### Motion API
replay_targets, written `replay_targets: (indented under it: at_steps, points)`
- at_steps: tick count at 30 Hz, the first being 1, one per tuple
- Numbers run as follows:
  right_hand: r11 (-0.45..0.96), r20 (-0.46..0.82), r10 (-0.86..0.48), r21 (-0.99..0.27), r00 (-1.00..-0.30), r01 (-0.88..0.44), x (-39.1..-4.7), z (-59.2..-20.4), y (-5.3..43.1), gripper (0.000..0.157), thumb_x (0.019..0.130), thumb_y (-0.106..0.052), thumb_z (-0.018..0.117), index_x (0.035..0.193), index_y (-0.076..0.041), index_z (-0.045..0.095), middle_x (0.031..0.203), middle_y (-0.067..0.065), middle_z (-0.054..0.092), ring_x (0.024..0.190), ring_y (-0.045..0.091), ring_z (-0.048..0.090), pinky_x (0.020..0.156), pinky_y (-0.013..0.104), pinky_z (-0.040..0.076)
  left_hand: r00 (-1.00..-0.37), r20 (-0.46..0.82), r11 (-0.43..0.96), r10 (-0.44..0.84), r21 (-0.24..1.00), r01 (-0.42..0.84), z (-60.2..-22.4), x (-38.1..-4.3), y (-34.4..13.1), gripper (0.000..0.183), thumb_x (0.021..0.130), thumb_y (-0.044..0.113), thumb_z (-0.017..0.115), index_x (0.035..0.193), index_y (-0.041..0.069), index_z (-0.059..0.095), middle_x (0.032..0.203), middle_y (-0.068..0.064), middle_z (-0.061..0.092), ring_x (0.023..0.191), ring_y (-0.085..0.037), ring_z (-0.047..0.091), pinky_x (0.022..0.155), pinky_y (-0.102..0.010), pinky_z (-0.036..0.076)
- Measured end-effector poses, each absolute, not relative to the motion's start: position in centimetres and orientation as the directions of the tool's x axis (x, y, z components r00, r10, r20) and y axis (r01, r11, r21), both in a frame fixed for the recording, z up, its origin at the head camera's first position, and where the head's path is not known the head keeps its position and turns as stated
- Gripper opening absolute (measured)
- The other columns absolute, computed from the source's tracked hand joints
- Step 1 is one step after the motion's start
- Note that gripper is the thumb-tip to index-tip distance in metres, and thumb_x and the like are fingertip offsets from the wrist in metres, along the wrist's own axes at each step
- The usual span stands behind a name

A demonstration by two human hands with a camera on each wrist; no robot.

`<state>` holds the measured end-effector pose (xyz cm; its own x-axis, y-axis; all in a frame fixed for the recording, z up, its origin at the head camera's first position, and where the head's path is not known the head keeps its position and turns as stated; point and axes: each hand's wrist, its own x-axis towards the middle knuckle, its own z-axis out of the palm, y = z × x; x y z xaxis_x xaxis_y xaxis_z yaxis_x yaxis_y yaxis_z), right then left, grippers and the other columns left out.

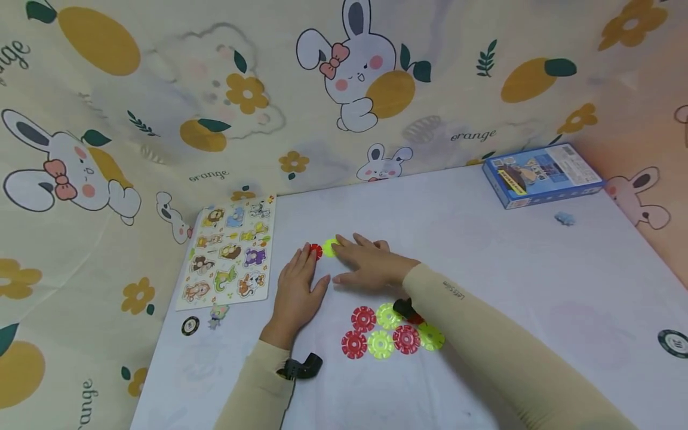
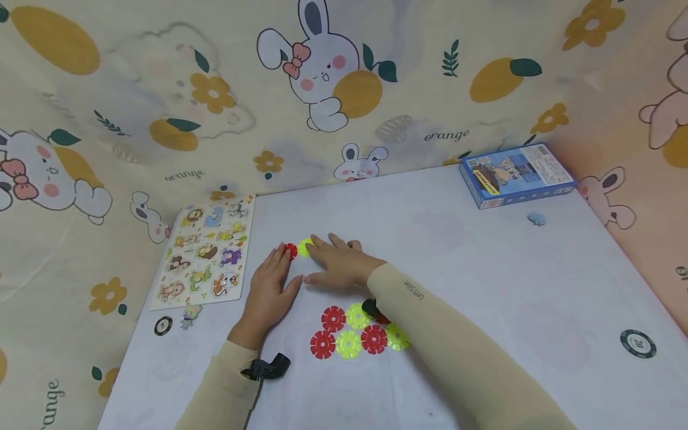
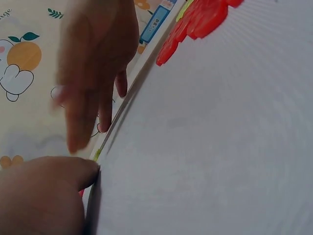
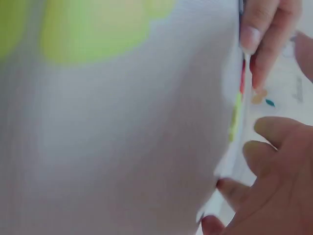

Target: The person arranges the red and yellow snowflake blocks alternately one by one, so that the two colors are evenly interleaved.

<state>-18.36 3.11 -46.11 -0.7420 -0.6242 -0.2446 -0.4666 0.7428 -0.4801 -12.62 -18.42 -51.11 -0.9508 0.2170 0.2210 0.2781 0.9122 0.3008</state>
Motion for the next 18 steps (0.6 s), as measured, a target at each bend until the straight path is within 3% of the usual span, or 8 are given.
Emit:
replay_targets:
  at_steps: [5,9,13,18]
  points:
    - [0.610,-0.204,-0.593,-0.745,-0.779,-0.269,-18.2,-45.7,5.8,0.082,0.085,-0.072,0.046,0.152,-0.027,0.029,0.158,-0.005,0.015,0.143,0.022,0.013,0.108,0.060,0.013,-0.930,0.221,0.896,0.293,0.275,0.348,-51.1,-12.8,-17.9,0.068,0.094,0.052,0.050,0.148,0.012,0.038,0.156,-0.002,0.025,0.142,-0.026,0.018,0.105,-0.057,0.020]
    - [0.435,-0.166,-0.523,-0.895,-0.836,-0.094,-16.9,-46.2,9.2,0.069,0.089,-0.063,0.052,0.147,-0.029,0.038,0.152,-0.007,0.029,0.137,0.020,0.028,0.106,0.053,0.028,-0.920,0.183,0.885,0.347,0.260,0.386,-51.0,-12.8,-17.4,0.069,0.094,0.056,0.046,0.149,0.015,0.036,0.157,0.002,0.021,0.143,-0.026,0.014,0.103,-0.058,0.019]
    - [0.261,-0.103,-0.459,-0.965,-0.883,-0.023,-15.3,-46.8,12.7,0.055,0.094,-0.049,0.055,0.141,-0.022,0.047,0.143,0.000,0.044,0.121,0.024,0.049,0.094,0.049,0.044,-0.921,0.141,0.894,0.363,0.227,0.387,-51.0,-12.7,-17.2,0.073,0.093,0.060,0.042,0.151,0.018,0.031,0.158,0.003,0.019,0.144,-0.025,0.011,0.105,-0.060,0.018]
    - [0.206,-0.101,-0.492,-0.978,-0.865,-0.003,-13.3,-47.8,16.8,0.046,0.098,-0.033,0.054,0.140,-0.014,0.047,0.136,0.007,0.052,0.116,0.025,0.054,0.091,0.042,0.047,-0.927,0.109,0.906,0.358,0.199,0.374,-51.0,-12.4,-17.4,0.076,0.092,0.064,0.038,0.152,0.019,0.028,0.158,0.003,0.017,0.144,-0.023,0.009,0.107,-0.058,0.015]
